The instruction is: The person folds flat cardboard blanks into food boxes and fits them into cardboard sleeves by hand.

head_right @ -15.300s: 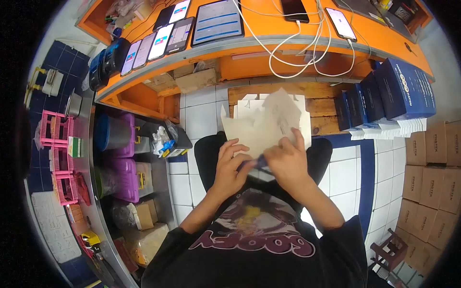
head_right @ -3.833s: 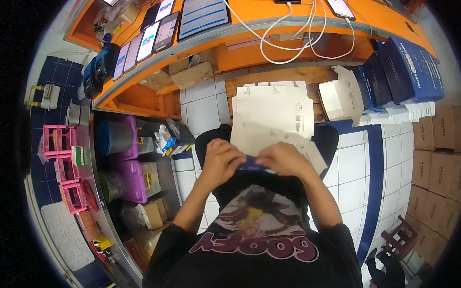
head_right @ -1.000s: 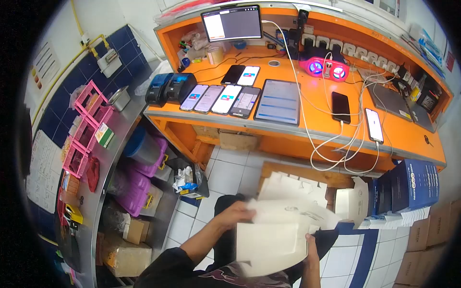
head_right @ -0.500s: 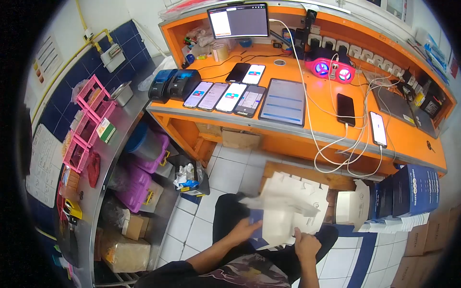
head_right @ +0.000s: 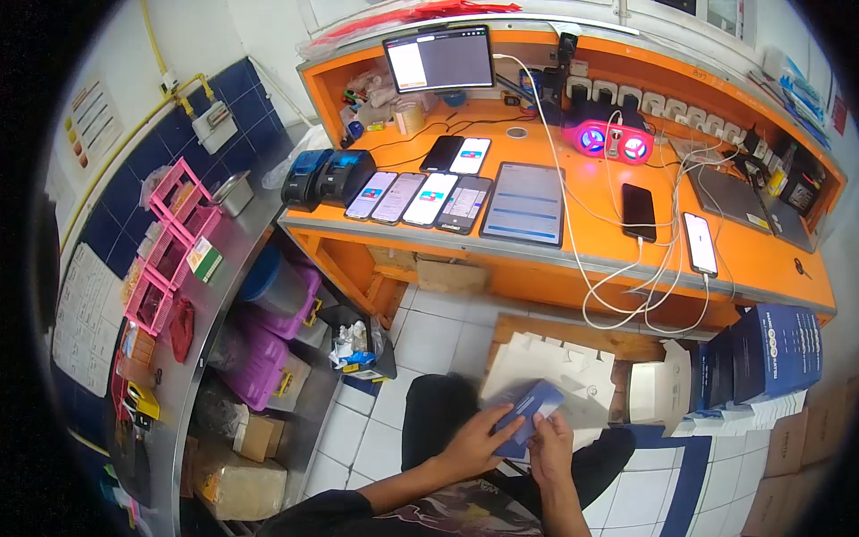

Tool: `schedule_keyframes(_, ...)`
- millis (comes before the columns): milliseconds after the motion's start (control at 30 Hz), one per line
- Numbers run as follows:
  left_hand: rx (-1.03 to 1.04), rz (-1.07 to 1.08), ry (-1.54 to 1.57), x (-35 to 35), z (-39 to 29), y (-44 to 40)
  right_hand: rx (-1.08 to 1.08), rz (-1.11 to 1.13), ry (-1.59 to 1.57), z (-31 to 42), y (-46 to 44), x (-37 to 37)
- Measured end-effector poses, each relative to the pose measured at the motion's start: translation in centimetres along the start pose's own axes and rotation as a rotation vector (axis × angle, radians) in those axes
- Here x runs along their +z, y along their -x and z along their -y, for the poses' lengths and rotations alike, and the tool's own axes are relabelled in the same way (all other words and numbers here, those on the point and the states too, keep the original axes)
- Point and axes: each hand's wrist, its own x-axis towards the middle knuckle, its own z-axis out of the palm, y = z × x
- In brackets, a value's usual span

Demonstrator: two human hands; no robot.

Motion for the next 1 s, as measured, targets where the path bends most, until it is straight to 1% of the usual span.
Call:
schedule_keyframes(33, 0.083, -0.066, -0.001, -0.2, 0.5, 0.0, -0.003, -0.002, -0.001, 0.1, -0.2, 0.2)
schedule_keyframes(67, 0.165, -0.133, -0.001, -0.3, 1.0, 0.1, 0.017, -0.052, -0.104, 0.3, -0.6, 0.6)
schedule_keyframes(100, 0.163, -0.132, 0.000, -0.3, 1.2, 0.3, 0.041, -0.100, -0.206, 0.5, -0.6, 1.0)
schedule_keyframes(167, 0.179, -0.254, 0.128, -0.3, 1.5, 0.7, 0.056, -0.076, -0.241, -0.3, -0.9, 0.6)
schedule_keyframes(233, 0.184, -0.277, 0.082, -0.3, 1.4, 0.8, 0.071, -0.052, -0.283, -0.2, -0.6, 1.5)
schedule_keyframes(300, 0.195, -0.291, 0.040, -0.8, 0.7, 0.3, 0.009, -0.078, -0.238, 0.4, 0.1, 2.9)
schedule_keyframes(333, 0.180, -0.268, -0.042, -1.7, -0.4, -0.5, 0.010, -0.084, -0.242, 0.5, 0.4, 3.1)
schedule_keyframes(367, 0.165, -0.246, -0.123, -2.2, -1.0, -1.1, 0.046, -0.045, -0.219, 0.5, 0.7, 3.1)
schedule_keyframes(400, 0.164, -0.241, -0.117, -2.1, -1.1, -1.3, 0.082, -0.007, -0.193, 0.5, 1.0, 3.1)
schedule_keyframes(467, 0.036, -0.290, -0.201, -1.7, -1.2, -1.8, 0.057, 0.006, -0.219, -1.6, 0.6, 1.9)
schedule_keyframes(500, 0.039, -0.289, -0.197, -1.3, -1.1, -1.8, 0.032, 0.025, -0.246, -2.0, 0.5, 2.2)
schedule_keyframes(533, -0.051, -0.267, -0.171, -0.9, -0.9, -1.7, 0.026, 0.021, -0.182, -1.9, 1.0, 2.6)
schedule_keyframes(567, -0.143, -0.242, -0.144, -0.5, -0.7, -1.4, 0.027, 0.014, -0.183, -2.0, 1.1, 3.1)
schedule_keyframes(600, -0.144, -0.234, -0.138, -0.2, -0.4, -1.3, 0.024, -0.006, -0.175, -2.3, 1.3, 3.4)
schedule_keyframes(667, -0.161, -0.129, -0.161, 0.0, 0.1, -1.3, 0.021, -0.034, -0.172, -2.2, 1.6, 3.7)
schedule_keyframes(700, -0.159, -0.124, -0.158, -0.3, 0.1, -1.3, 0.009, -0.033, -0.064, -1.8, 1.6, 4.0)
schedule_keyframes(767, -0.064, -0.084, -0.030, -1.1, 0.1, -1.0, -0.009, -0.025, 0.156, -1.1, 1.8, 4.2)
schedule_keyframes(800, -0.067, -0.085, -0.031, -1.3, 0.2, -0.8, -0.007, -0.024, 0.157, -1.4, 1.7, 3.8)
schedule_keyframes(867, 0.003, -0.283, 0.032, -1.4, 0.5, -0.5, -0.230, -0.018, 0.637, -2.7, 1.3, 2.0)
schedule_keyframes(900, 0.004, -0.280, 0.032, -1.5, 0.5, -0.6, -0.230, -0.020, 0.634, -3.8, 0.9, 0.4)
schedule_keyframes(967, 0.153, -0.546, -0.101, -1.9, 0.2, -1.1, -0.810, 0.114, 1.334, -5.9, 0.3, -2.6)
schedule_keyframes(1000, 0.225, -0.536, -0.170, -3.1, -0.5, -1.4, -0.856, 0.167, 1.400, -5.7, 1.1, -3.0)
